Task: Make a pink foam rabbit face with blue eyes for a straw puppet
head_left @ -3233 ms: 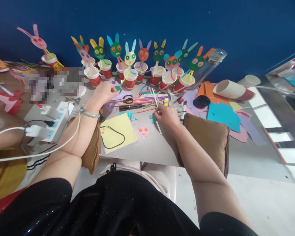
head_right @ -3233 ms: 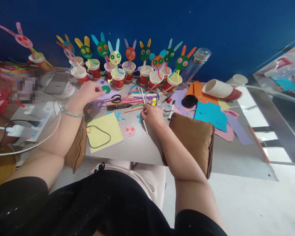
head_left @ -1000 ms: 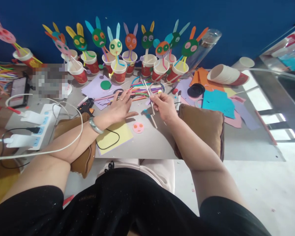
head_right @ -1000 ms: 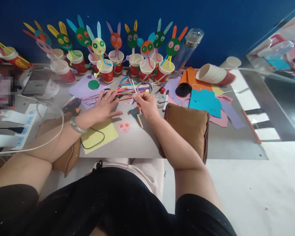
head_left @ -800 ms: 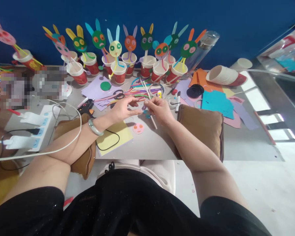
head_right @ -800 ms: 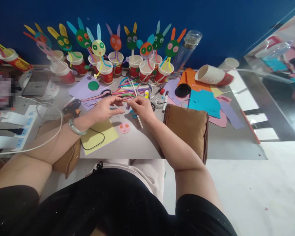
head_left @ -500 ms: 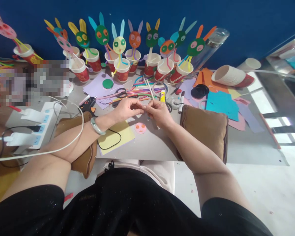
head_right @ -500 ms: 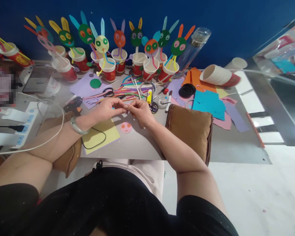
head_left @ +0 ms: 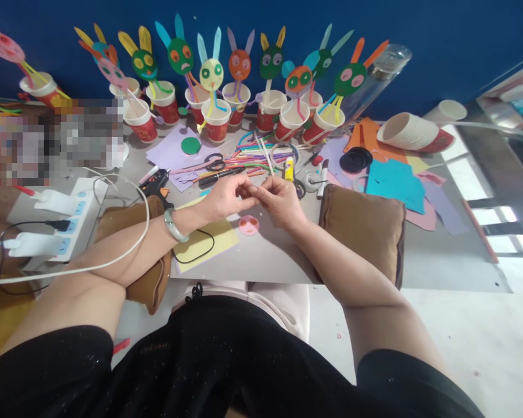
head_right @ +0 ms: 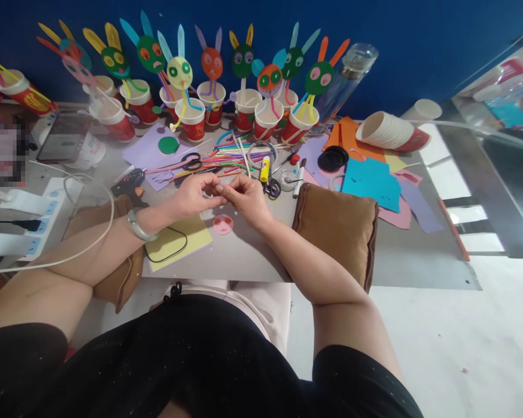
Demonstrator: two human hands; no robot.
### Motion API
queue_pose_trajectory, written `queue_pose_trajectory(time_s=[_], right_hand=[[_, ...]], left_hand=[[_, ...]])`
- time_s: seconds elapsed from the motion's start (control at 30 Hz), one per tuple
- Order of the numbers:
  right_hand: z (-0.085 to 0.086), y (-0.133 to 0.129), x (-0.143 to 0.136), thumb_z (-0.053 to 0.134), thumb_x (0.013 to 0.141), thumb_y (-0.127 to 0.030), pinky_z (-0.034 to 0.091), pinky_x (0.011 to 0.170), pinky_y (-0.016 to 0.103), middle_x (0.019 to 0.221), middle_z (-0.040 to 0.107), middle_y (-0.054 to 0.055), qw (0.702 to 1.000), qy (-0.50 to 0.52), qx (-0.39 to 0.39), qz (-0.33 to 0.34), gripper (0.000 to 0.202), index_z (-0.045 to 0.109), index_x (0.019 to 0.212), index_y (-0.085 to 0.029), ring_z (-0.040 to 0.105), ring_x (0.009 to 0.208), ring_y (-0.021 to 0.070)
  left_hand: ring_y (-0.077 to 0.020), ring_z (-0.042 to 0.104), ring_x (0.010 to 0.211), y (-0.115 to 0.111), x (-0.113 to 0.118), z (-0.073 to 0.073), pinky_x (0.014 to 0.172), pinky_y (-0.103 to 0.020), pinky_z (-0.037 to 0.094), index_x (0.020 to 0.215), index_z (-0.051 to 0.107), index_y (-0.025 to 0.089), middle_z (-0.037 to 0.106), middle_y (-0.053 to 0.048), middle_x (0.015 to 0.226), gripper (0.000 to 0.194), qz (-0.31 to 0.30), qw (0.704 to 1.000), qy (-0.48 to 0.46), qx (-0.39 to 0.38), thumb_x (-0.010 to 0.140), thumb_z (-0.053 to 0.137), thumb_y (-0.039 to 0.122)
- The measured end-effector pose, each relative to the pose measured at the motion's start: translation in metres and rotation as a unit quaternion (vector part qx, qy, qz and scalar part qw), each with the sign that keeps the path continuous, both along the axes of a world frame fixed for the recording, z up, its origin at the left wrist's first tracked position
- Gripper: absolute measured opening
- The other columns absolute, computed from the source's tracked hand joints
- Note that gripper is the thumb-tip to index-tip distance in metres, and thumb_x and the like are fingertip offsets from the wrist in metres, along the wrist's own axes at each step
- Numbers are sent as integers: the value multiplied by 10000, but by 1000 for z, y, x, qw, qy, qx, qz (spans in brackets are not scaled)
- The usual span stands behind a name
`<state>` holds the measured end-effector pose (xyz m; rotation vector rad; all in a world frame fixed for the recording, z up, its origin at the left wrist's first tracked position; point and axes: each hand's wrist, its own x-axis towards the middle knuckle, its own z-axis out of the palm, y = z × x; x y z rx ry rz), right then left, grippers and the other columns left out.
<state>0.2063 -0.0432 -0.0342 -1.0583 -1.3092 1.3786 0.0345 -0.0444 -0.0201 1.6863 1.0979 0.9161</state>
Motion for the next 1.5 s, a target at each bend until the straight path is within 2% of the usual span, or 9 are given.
queue_pose_trajectory(time_s=[0.13, 0.3, 0.6, 0.77, 0.87, 1.03, 1.13, 1.33, 1.5], right_hand=[[-1, -1, -2, 924, 591, -733, 227, 452, 236, 442, 475, -83, 1000, 13, -7, 3, 674, 491, 601, -217, 340, 431, 57], [2, 4, 1, 947, 550, -721, 227, 438, 233, 446, 487, -83, 998, 48, -38, 9, 682, 486, 590, -219, 364, 418, 56], [1, 12, 5, 925, 589, -733, 250, 430, 235, 485, 479, -86, 997, 60, -32, 20, 654, 535, 609, -208, 365, 420, 49], [4, 10, 10, 847, 670, -789, 291, 445, 256, 519, 520, -55, 1000, -9, -1, 23, 635, 583, 635, -212, 404, 445, 72], [10, 17, 24, 763, 760, -813, 316, 460, 275, 576, 560, -32, 995, -83, 52, -30, 607, 643, 715, -219, 426, 469, 88], [22, 42, 66, 775, 824, -723, 382, 521, 318, 640, 594, -19, 963, -137, 135, -189, 476, 609, 775, -279, 457, 523, 131], [20, 55, 86, 774, 849, -661, 410, 545, 340, 672, 608, 1, 946, -174, 148, -231, 411, 592, 780, -300, 510, 585, 175], [6, 62, 81, 719, 889, -331, 455, 682, 324, 706, 650, 9, 927, -301, 137, -177, 183, 621, 778, -224, 556, 652, 161], [15, 49, 66, 667, 854, -217, 481, 772, 354, 832, 773, 91, 819, -558, 111, -67, 87, 749, 853, -187, 694, 821, 256]], left_hand=[[-107, 599, 654, -3, 0, -1, 623, -231, 458, 783, 667, 160, 675, 12, 698, 56, -1, 1000, 4, 10, 748, 696, 194], [-123, 683, 692, -1, -4, 9, 666, -235, 523, 832, 737, 140, 750, -23, 760, 136, -33, 996, -27, -75, 815, 602, 132], [-100, 701, 647, 2, -6, 21, 677, -222, 557, 743, 718, 139, 746, -10, 722, 123, -22, 968, -99, -229, 862, 685, 130], [-103, 706, 620, 6, -8, 15, 636, -223, 564, 719, 691, 149, 732, -1, 708, 120, -17, 959, -117, -258, 825, 741, 122], [-104, 702, 612, 10, -10, 12, 622, -222, 558, 756, 695, 142, 750, -22, 726, 113, 4, 962, -116, -245, 830, 776, 169], [-78, 669, 589, 17, -16, 11, 605, -203, 529, 794, 687, 149, 777, -35, 786, 92, 48, 972, -132, -190, 827, 765, 185], [-71, 653, 578, 21, -19, 13, 593, -194, 520, 810, 685, 158, 764, -16, 769, 40, 85, 971, -140, -175, 811, 724, 165], [-64, 625, 564, 32, -26, 18, 596, -188, 539, 776, 634, 184, 751, -5, 765, 66, 168, 954, -193, -159, 795, 697, 188], [-71, 593, 571, 43, -34, 17, 605, -199, 542, 755, 594, 218, 731, -1, 747, 113, 229, 942, -206, -131, 822, 684, 206]])
